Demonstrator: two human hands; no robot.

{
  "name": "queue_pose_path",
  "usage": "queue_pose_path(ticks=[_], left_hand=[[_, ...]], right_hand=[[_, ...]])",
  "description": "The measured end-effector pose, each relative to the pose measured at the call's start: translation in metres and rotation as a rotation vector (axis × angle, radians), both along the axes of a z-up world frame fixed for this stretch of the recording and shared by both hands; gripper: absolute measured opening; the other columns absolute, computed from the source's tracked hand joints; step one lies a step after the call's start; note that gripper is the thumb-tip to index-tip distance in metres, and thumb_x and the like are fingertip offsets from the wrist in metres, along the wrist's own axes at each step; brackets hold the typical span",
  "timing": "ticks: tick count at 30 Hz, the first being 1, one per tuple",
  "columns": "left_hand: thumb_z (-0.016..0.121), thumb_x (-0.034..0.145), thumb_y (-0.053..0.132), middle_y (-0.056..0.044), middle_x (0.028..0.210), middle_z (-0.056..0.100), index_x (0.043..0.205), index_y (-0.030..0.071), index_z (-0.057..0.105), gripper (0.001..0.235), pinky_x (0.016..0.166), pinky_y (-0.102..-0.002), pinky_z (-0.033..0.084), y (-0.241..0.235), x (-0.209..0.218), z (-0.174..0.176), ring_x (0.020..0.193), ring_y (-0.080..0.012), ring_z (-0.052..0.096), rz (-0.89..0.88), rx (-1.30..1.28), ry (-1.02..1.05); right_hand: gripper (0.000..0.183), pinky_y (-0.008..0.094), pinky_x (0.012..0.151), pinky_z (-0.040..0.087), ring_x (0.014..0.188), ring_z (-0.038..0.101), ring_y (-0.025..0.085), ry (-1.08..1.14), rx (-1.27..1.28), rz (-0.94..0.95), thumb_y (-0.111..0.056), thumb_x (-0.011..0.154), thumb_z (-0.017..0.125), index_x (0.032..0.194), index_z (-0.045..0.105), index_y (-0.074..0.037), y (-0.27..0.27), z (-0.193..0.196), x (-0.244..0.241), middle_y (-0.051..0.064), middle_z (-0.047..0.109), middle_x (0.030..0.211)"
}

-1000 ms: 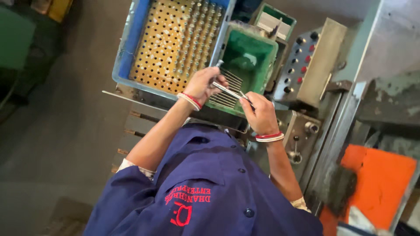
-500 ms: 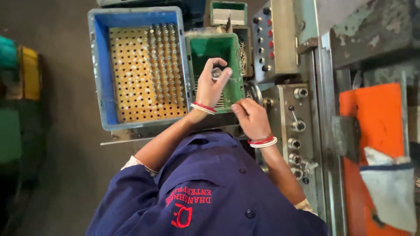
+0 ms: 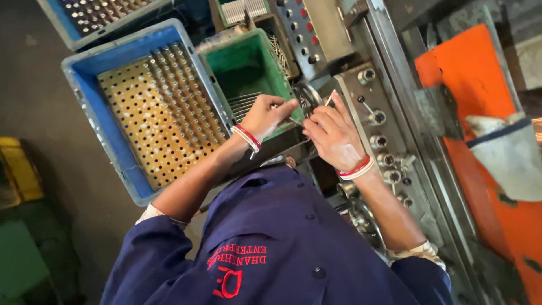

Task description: The person operates a metalworking machine by inserting metal rods into the machine and using a lever to process them. They periodically measure the processed rods with a vernier caliper and place the finished pieces into a green bin.

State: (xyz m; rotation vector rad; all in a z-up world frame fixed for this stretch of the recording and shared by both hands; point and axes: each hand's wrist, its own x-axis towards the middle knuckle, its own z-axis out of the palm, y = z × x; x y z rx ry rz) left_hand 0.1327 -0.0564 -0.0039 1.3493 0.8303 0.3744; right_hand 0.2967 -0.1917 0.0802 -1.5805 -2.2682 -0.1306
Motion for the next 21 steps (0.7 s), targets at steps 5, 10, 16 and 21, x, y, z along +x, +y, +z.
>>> queue_pose_path(ticks=[5,10,16,21], left_hand=[[0.069,0.096,0.044,0.001,0.053,0.056,0.073,0.001,0.073,0.048,0.042,-0.030,0.034,0.002,-0.003,-0.004,0.046,-0.0056,0.046,-0.138,0.083,0.079],[0.070,0.097,0.041,-0.002,0.059,0.059,0.080,-0.002,0.072,0.046,0.048,-0.031,0.036,-0.007,-0.006,0.004,0.052,-0.0084,0.049,-0.201,0.009,-0.061],[0.068,0.100,0.031,0.000,0.067,0.064,0.087,0.002,0.075,0.033,0.056,-0.026,0.045,-0.022,-0.010,0.018,0.066,-0.0023,0.055,-0.214,0.297,-0.405],[0.071,0.107,0.024,0.002,0.079,0.066,0.091,0.002,0.076,0.028,0.067,-0.028,0.045,-0.019,0.018,-0.003,0.076,-0.0049,0.056,-0.336,0.139,-0.647]], right_hand=[[0.017,0.053,0.119,0.042,0.107,0.064,0.026,-0.192,0.038,0.007,-0.012,0.088,0.076,0.102,0.069,-0.003,-0.011,-0.001,-0.012,0.008,0.061,0.097],[0.019,0.041,0.070,0.045,0.074,0.053,0.027,0.462,-0.210,-0.089,-0.012,0.093,0.073,0.083,0.062,-0.001,-0.023,-0.015,-0.017,0.012,0.055,0.078],[0.041,0.033,0.048,0.026,0.051,0.034,0.008,1.069,-0.352,-0.228,-0.012,0.094,0.071,0.061,0.049,0.000,-0.056,-0.047,-0.042,0.006,0.038,0.053],[0.032,0.035,0.052,0.024,0.056,0.038,0.008,1.478,-0.153,-0.373,-0.010,0.094,0.069,0.068,0.059,0.006,-0.056,-0.070,-0.044,0.008,0.045,0.060]])
